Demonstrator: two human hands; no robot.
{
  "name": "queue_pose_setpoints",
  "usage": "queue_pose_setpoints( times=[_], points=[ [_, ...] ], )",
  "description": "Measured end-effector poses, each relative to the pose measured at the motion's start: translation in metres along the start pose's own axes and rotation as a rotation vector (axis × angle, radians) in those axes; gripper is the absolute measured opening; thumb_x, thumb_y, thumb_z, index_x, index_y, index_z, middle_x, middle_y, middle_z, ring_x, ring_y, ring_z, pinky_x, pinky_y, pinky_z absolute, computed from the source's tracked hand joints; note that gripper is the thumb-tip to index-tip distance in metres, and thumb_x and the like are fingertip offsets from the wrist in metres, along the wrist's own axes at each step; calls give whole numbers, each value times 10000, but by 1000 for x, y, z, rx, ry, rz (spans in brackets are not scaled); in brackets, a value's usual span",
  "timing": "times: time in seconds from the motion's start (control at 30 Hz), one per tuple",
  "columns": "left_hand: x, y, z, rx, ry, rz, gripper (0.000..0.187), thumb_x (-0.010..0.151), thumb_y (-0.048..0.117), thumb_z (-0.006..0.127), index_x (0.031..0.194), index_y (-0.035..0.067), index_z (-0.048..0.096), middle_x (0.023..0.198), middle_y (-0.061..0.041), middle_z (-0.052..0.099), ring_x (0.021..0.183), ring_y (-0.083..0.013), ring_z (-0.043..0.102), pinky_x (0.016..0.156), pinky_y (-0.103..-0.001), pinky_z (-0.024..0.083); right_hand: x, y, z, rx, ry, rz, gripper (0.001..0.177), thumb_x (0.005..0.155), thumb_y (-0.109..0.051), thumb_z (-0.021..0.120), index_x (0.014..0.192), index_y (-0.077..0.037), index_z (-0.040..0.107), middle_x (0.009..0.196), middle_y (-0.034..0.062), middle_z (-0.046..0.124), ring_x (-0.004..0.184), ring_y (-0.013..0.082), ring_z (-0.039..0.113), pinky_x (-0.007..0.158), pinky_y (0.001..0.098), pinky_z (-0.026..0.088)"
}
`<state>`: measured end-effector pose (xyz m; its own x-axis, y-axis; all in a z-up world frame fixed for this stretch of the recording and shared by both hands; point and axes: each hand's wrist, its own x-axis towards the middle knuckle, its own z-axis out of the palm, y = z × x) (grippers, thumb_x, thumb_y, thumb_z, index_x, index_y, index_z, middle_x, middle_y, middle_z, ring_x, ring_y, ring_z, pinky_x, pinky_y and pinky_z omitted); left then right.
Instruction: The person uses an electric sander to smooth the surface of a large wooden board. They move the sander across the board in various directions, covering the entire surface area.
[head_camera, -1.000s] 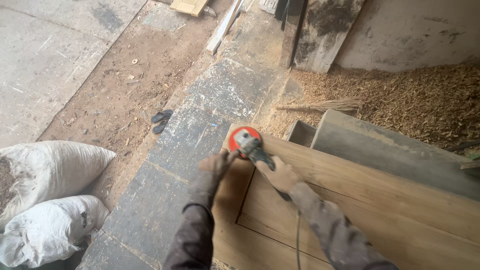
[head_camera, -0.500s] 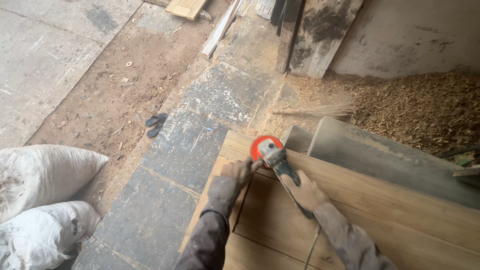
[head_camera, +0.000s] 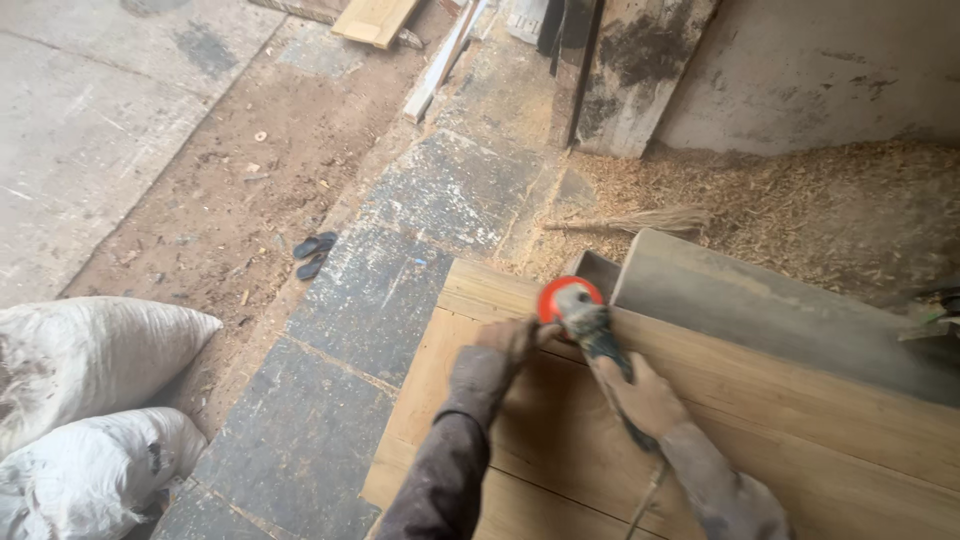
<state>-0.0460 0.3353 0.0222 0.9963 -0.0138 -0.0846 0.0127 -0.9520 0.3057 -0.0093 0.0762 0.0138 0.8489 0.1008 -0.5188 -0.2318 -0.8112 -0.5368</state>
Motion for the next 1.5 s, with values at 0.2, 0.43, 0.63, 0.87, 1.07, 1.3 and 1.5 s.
queue_pose_setpoints(
  times=[0.2,0.43,0.63,0.87,1.07,1.3,1.5],
  points=[
    [5,-100,-47,356,-260,-64,847,945,-92,584,1584,398,321,1065,-95,627,840,-222,707,683,-319,623,61,-97,70,79,-183,-142,803,814,-760,510,1232,-88,643,1040,229,788,1044,356,782,935,483,574],
    [13,-139,-35,508,-164,37,767,962,-71,591,1542,380,370,1025,-49,590,740,-192,663,582,-323,597,60,-130,87,82,-111,-242,755,807,-779,558,1139,-109,657,939,151,768,949,324,753,867,459,560],
    [38,-110,14,421,-109,162,698,972,-14,557,1517,395,405,1069,-38,600,738,-181,659,533,-312,583,48,-88,40,46,-111,-107,715,843,-755,527,1126,-109,645,860,148,778,864,290,790,831,436,576],
    [41,-54,34,182,-124,70,406,1025,297,433,1411,333,554,976,-110,681,721,-305,698,563,-438,560,15,-40,13,105,-72,-55,715,853,-736,537,1113,-77,634,832,131,768,820,286,789,787,437,591],
    [36,28,44,-23,-206,-8,453,1098,576,462,1266,174,584,874,-139,684,780,-339,683,663,-479,539,-24,22,-21,166,-34,119,684,866,-677,544,1157,-68,653,761,147,759,674,265,775,701,424,590],
    [-12,103,76,259,237,385,265,977,222,583,1229,144,563,946,-36,568,865,-218,597,735,-387,557,-81,97,-54,291,31,200,586,923,-582,560,1170,-61,661,738,132,739,603,254,733,616,416,597],
    [-52,75,26,-191,-48,41,206,1069,357,503,1159,187,578,983,-99,655,932,-327,644,719,-519,536,-78,74,-23,98,50,18,612,920,-653,556,1206,-118,635,842,111,749,776,256,724,743,437,553]
  ],
)
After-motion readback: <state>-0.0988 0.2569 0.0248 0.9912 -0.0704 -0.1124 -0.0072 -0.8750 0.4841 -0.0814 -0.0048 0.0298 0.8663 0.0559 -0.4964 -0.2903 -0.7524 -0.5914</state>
